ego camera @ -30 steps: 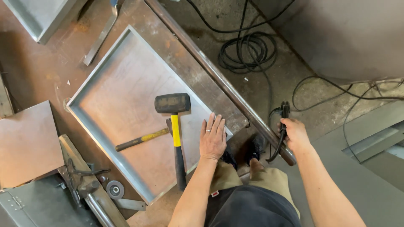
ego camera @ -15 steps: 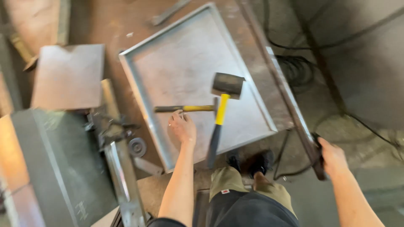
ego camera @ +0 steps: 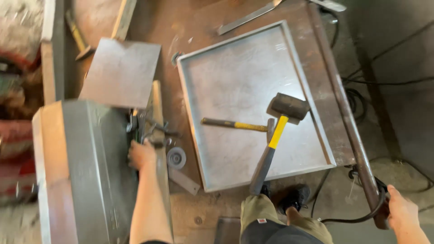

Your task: Fabricating and finishing a metal tray by hammering, welding, and grinding.

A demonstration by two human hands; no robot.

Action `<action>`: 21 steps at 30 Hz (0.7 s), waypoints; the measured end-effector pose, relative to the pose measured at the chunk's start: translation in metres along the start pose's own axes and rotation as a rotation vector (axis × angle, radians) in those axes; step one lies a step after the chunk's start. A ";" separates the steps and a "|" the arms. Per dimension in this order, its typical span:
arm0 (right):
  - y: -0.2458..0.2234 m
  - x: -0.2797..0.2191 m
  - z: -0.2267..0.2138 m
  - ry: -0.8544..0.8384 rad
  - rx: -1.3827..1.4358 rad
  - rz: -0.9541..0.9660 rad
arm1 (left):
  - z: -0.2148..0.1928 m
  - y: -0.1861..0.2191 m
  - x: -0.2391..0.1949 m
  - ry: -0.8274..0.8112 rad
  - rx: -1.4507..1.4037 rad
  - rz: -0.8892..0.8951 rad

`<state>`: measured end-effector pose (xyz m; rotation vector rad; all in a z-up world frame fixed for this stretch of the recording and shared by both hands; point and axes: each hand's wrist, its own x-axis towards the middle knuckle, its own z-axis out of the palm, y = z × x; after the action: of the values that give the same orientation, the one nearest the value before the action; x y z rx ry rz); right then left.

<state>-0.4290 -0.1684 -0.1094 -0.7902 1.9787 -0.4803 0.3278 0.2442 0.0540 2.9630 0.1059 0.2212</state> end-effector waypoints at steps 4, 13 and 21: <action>0.001 -0.017 -0.011 0.052 -0.033 -0.091 | 0.038 -0.028 0.066 -0.386 0.065 0.084; -0.089 -0.100 -0.012 0.028 -0.268 -0.462 | -0.161 0.057 0.004 -0.337 0.254 0.388; -0.279 -0.325 0.039 -0.652 -0.452 -1.407 | -0.287 0.226 -0.204 -0.540 0.003 1.340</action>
<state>-0.1814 -0.1425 0.2416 -2.2582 0.6656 -0.4337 0.0955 0.0512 0.3436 2.4282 -1.8644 -0.4280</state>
